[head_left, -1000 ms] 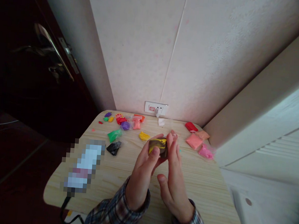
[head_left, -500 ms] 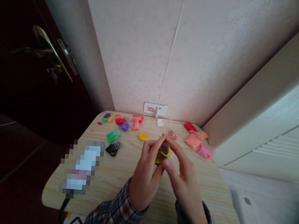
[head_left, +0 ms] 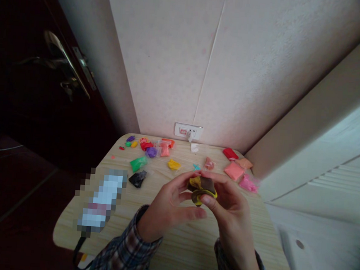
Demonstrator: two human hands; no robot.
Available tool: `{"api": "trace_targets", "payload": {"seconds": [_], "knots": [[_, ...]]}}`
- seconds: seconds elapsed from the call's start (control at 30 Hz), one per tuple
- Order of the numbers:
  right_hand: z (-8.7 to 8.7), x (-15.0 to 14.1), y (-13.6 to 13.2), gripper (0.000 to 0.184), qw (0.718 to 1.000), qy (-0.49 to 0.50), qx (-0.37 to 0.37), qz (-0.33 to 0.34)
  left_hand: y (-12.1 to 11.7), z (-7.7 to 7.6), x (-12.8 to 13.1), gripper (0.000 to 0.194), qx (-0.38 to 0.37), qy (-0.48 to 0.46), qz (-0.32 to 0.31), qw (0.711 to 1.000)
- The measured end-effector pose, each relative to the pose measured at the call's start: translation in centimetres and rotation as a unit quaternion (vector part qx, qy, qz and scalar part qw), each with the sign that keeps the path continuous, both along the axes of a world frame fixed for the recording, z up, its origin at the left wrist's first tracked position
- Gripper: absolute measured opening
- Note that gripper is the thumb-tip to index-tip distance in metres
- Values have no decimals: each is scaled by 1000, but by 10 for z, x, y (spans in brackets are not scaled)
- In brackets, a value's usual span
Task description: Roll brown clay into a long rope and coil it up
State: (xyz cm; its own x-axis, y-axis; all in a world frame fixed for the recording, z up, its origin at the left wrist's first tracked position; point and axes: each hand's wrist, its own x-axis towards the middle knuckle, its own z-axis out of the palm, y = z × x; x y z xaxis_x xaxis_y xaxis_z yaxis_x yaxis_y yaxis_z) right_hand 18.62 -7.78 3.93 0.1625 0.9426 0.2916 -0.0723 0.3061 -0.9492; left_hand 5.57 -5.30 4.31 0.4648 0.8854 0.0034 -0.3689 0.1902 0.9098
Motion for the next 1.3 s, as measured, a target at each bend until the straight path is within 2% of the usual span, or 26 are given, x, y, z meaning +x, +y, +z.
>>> {"api": "trace_targets", "payload": {"seconds": [0.13, 0.27, 0.47, 0.67, 0.77, 0.83, 0.9, 1.03, 1.1, 1.2, 1.3], "knots": [[-3, 1, 2, 19, 1000, -4, -7, -13, 3, -1, 2, 46, -16, 43, 11, 999], [-2, 3, 3, 15, 999, -2, -42, -25, 4, -1, 4, 30, -24, 68, -32, 997], [-2, 9, 0, 8, 997, 58, -45, -32, 0, 6, 3, 27, -10, 112, -78, 991], [0, 18, 7, 12, 987, 88, 21, -132, -2, -1, -8, 31, -61, 67, -116, 989], [3, 26, 10, 12, 975, 76, 58, -199, -2, -10, -13, 29, -92, 44, -96, 990], [5, 28, 8, 13, 970, 42, 80, -227, -2, -14, -13, 29, -105, 25, -59, 992], [5, 24, 3, 18, 971, -14, 95, -220, -3, -16, -8, 32, -121, 2, -17, 993], [-7, 3, -8, 34, 968, -195, 111, -109, -6, -14, 7, 36, -155, -76, 59, 983], [-18, -8, -10, 41, 939, -303, 148, -60, -7, -11, 12, 39, -165, -115, 58, 978], [-30, -16, -8, 53, 896, -403, 172, -72, -7, -7, 13, 48, -142, -150, 28, 978], [-32, -14, -3, 62, 900, -400, 141, -104, -6, -6, 10, 48, -83, -125, 17, 989]]}}
